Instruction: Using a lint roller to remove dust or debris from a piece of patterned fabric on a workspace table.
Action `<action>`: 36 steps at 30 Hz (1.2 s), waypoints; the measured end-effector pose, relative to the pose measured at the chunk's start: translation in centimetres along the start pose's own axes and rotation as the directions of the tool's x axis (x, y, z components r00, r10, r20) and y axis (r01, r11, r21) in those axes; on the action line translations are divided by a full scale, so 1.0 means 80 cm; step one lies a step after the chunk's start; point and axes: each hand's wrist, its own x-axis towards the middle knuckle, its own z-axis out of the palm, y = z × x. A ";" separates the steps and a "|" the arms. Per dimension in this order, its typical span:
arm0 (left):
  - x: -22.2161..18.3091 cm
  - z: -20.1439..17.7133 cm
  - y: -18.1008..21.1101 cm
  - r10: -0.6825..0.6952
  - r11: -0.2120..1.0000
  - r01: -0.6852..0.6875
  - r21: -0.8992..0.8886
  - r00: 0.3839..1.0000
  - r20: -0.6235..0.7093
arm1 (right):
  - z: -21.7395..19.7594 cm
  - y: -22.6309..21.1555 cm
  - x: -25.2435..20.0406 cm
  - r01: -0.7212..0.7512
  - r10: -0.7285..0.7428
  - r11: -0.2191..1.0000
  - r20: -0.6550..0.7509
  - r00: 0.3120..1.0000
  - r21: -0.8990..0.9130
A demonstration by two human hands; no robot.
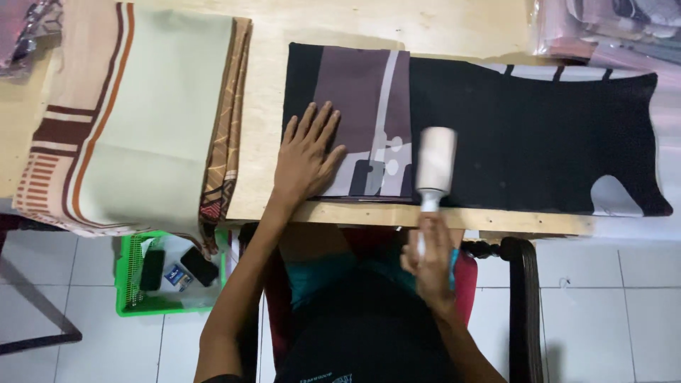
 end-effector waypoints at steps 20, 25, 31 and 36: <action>0.007 -0.018 0.011 0.005 1.000 -0.005 0.007 0.997 0.073 | -0.055 -0.045 -0.011 0.004 -0.003 0.995 0.012 1.000 -0.101; 0.003 -0.017 0.011 0.019 1.000 -0.019 -0.003 0.996 0.082 | -0.054 -0.062 -0.023 0.053 -0.062 0.996 -0.131 0.989 -0.077; 0.008 -0.026 0.018 0.015 1.000 -0.016 0.016 0.997 0.073 | -0.016 -0.012 -0.017 -0.033 0.038 0.998 0.107 0.994 -0.050; 0.008 -0.023 0.017 0.004 0.999 -0.007 0.045 0.998 0.070 | -0.068 -0.050 -0.011 -0.064 0.060 0.988 -0.032 0.998 -0.137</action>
